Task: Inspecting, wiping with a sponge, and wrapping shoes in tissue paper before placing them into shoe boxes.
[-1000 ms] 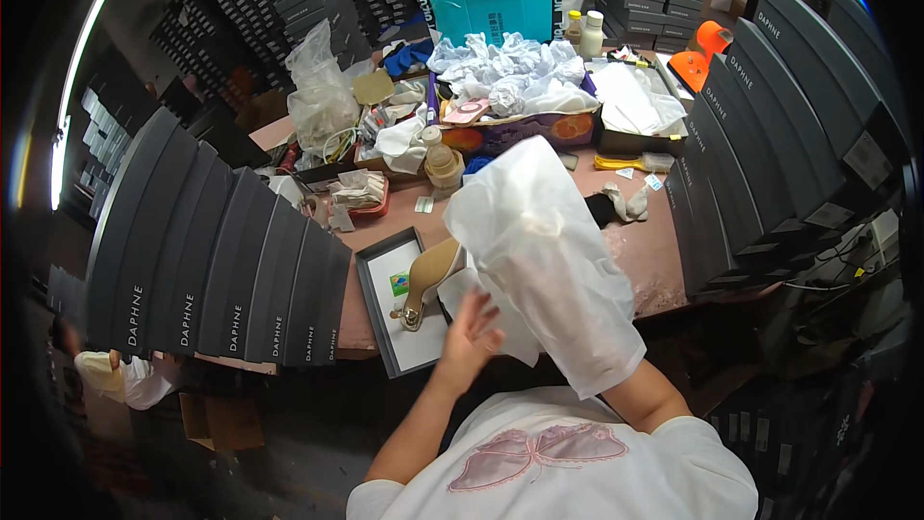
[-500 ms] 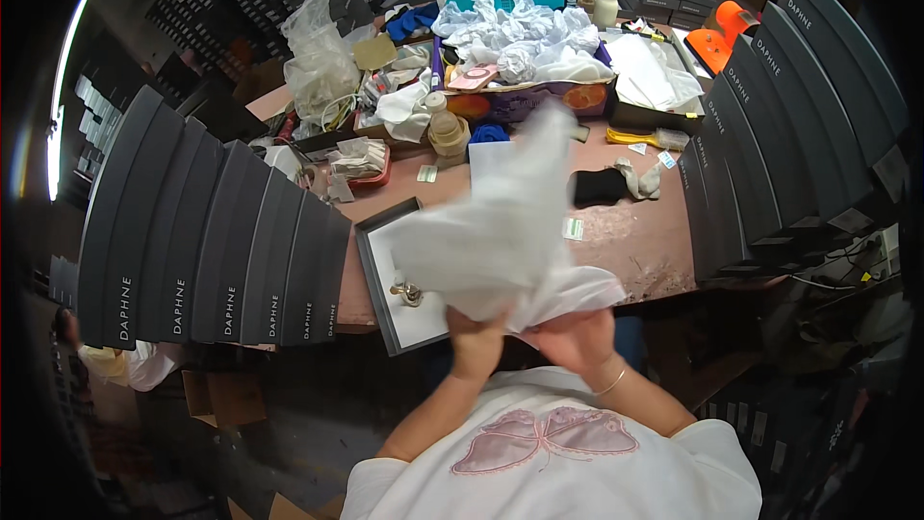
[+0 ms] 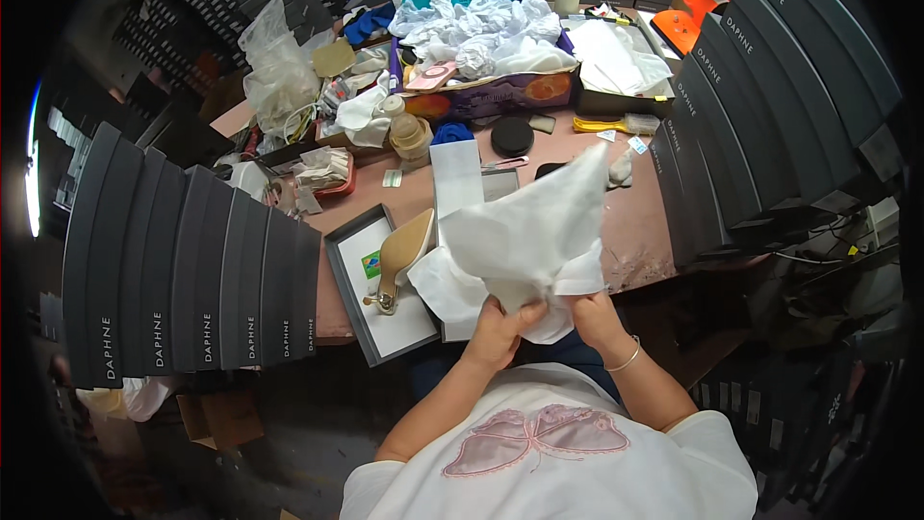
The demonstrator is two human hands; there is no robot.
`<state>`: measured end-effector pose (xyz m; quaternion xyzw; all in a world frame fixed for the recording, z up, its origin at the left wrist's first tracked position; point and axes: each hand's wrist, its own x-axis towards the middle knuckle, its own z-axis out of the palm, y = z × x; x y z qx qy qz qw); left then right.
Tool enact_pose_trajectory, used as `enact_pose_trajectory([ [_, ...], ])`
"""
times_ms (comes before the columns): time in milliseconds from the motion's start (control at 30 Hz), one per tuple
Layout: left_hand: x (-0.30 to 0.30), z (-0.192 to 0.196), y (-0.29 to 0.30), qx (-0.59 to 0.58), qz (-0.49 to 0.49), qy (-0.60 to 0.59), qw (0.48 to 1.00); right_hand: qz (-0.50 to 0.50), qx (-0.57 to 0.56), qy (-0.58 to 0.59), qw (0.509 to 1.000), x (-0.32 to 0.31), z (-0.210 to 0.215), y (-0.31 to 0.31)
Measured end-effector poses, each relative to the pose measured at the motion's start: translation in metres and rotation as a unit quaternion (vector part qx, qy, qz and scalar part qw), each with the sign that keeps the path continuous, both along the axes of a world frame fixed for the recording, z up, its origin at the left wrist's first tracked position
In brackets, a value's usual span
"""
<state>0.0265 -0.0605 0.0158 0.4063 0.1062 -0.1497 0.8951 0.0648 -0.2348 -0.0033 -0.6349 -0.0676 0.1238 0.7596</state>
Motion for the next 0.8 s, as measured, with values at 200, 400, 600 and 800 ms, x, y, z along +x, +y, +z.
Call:
enact_pose_trajectory([
  [200,0.000,0.004,0.036,-0.030,0.231,-0.023,0.972,0.099,0.157,0.196,0.963,0.013,0.011,-0.026],
  [400,-0.034,-0.019,-0.013,0.258,0.059,-0.058,0.963,0.035,0.177,0.091,0.979,-0.033,-0.001,0.010],
  [600,0.016,0.015,0.039,0.707,-0.008,-0.329,0.626,-0.147,0.178,0.089,0.969,-0.009,0.020,-0.040],
  [800,0.124,-0.048,0.102,0.688,-0.019,-0.273,0.672,-0.169,0.139,0.028,0.975,0.003,0.039,-0.039],
])
